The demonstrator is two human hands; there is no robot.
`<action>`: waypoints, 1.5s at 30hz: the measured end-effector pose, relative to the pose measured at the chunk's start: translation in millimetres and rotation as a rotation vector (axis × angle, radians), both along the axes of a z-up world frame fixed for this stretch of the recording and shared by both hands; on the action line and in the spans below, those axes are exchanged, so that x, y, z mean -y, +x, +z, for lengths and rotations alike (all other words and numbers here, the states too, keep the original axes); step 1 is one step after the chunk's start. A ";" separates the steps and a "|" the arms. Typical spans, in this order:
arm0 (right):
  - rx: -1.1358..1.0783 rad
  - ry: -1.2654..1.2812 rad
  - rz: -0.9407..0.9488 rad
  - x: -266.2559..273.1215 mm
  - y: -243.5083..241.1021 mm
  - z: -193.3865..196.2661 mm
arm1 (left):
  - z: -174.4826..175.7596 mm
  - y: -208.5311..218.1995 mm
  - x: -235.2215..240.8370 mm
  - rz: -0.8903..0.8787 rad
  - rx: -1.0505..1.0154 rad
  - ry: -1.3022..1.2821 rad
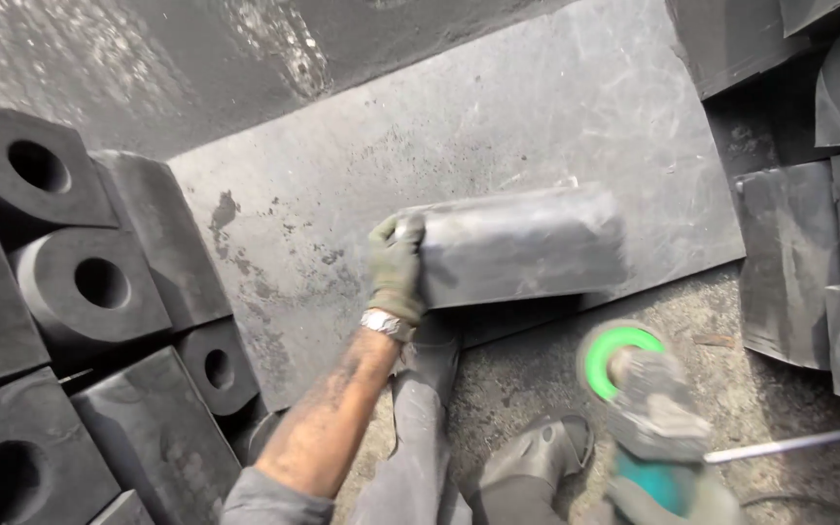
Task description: Grind the surface and edges of large black rubber blocks using an angle grinder.
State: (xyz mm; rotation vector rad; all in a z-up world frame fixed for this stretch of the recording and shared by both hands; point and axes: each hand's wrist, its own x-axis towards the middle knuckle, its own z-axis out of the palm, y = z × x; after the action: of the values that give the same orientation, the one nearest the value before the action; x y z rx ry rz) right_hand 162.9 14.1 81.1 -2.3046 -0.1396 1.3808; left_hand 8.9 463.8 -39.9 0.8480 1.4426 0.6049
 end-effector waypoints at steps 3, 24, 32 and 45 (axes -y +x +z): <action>0.008 -0.039 0.071 -108.5 1.5 37.1 | -4.2 48.2 13.2 0.100 0.038 -0.037; -0.039 -0.030 0.165 -246.8 -59.2 69.9 | 9.6 38.9 -6.1 -0.398 0.315 0.077; -0.039 -0.060 0.208 -249.7 -61.0 60.6 | 5.2 40.9 -8.2 -0.369 0.332 0.019; 0.035 0.027 0.153 -210.7 -39.7 37.6 | 15.4 39.6 -9.8 -0.419 0.232 0.033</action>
State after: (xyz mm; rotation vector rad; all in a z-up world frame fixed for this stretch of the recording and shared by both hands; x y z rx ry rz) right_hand 123.2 224.8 118.7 -2.3382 -0.3505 1.4025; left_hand 48.5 473.6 -24.4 1.0339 1.0080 0.3932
